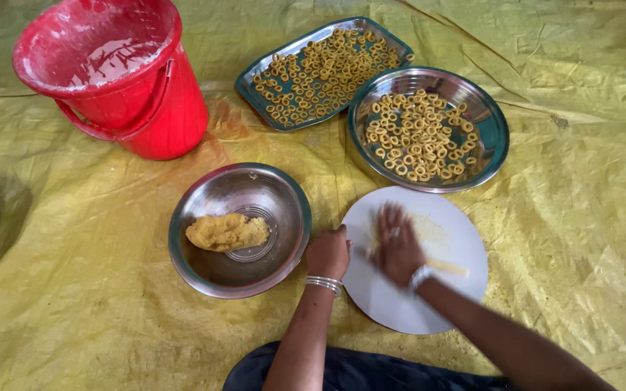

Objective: The person sits on a yellow tarp and shapes small pieces of dough into ring-shaped snacks by hand. They roll the dough into thin strips, coil them into circles, and place the finished pieces into metal trays. A red bucket and a bowl of dough are nearby.

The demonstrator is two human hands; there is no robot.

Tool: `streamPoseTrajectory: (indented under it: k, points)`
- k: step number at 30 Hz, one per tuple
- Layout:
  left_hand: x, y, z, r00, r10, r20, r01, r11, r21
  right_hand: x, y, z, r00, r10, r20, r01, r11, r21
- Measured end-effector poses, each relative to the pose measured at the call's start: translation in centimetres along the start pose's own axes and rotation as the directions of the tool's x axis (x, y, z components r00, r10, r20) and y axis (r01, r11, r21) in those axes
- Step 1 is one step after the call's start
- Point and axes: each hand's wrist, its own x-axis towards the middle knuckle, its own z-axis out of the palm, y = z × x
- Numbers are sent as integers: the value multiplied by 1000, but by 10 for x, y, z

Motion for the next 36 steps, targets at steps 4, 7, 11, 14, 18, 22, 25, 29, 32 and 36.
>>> streamPoseTrajectory:
  k: [4,7,11,14,18,22,25,29,32,36]
  points:
    - [0,3,-2,1000,-23,21,22,1000,14,-69,-42,-26,941,-199,274,192,980,53]
    - [0,0,4,1000,0,-27,0,1000,-13,-61,-28,-24,933,-182,309,171,983,63]
    - [1,-5,9,1000,14,-23,-13,1000,6,19,27,1,974,64,216,-26,984,-175]
    - [2,-3,8,1000,2,0,-2,1000,-6,61,67,11,988,151,-10,-151,981,-124]
    - [2,-2,5,1000,-9,9,9,1000,-8,47,51,17,988,137,-75,-142,987,-73]
    - [3,-2,3,1000,1,19,-1,1000,-9,-13,-3,4,972,-26,232,3,995,96]
    - [2,0,2,998,-31,48,31,1000,2,-49,-6,-25,955,5,295,-72,973,218]
    - [0,-2,2,1000,2,-12,-2,1000,-16,-65,10,-36,883,204,422,-169,978,-119]
    - [-1,-2,7,1000,-7,4,7,1000,-10,-37,50,-22,903,298,309,-245,949,-199]
    - [2,-5,9,1000,-5,15,5,1000,-6,10,107,-10,949,312,-45,-314,947,-61]
